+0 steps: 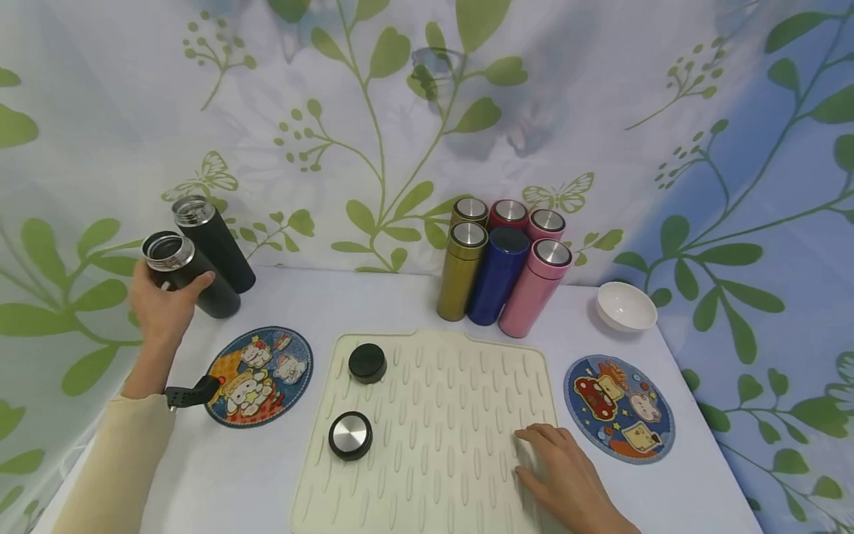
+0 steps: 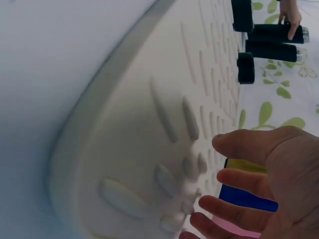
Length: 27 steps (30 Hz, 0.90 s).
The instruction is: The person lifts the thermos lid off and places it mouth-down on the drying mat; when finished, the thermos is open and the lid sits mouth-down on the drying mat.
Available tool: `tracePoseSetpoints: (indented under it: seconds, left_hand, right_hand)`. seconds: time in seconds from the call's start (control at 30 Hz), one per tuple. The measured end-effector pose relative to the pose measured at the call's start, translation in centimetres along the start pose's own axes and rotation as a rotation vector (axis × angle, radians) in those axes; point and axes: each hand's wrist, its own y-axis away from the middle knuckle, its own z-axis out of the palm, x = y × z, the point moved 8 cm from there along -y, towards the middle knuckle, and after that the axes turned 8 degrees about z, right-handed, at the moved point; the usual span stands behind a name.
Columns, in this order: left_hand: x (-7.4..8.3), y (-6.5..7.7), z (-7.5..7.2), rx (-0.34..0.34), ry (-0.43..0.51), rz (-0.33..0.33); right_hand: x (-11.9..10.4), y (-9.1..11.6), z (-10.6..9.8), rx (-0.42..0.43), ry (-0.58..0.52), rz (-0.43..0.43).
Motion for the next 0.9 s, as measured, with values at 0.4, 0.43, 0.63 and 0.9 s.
tracePoseSetpoints:
  seconds: [0.4,0.43,0.63,0.9]
  left_hand:
    - [-2.2,-1.6,0.2,-0.069,-0.032,-0.185]
    - [-2.3,-1.6,0.4,-0.078,-0.017,-0.197]
    - [-2.6,-1.9,1.1,-0.098,0.063,-0.231]
    - [-1.9,-2.2,0.8,-0.143,-0.04,-0.171]
  right_hand:
    - [0.3,-0.1,0.7,0.02,0.05,-0.024]
    - [0.3,-0.2,0.7,0.027,0.048,-0.025]
    - [0.2,-0.2,0.9,0.06,0.042,-0.044]
    - [0.4,-0.5,0.9,0.076,0.049,-0.043]
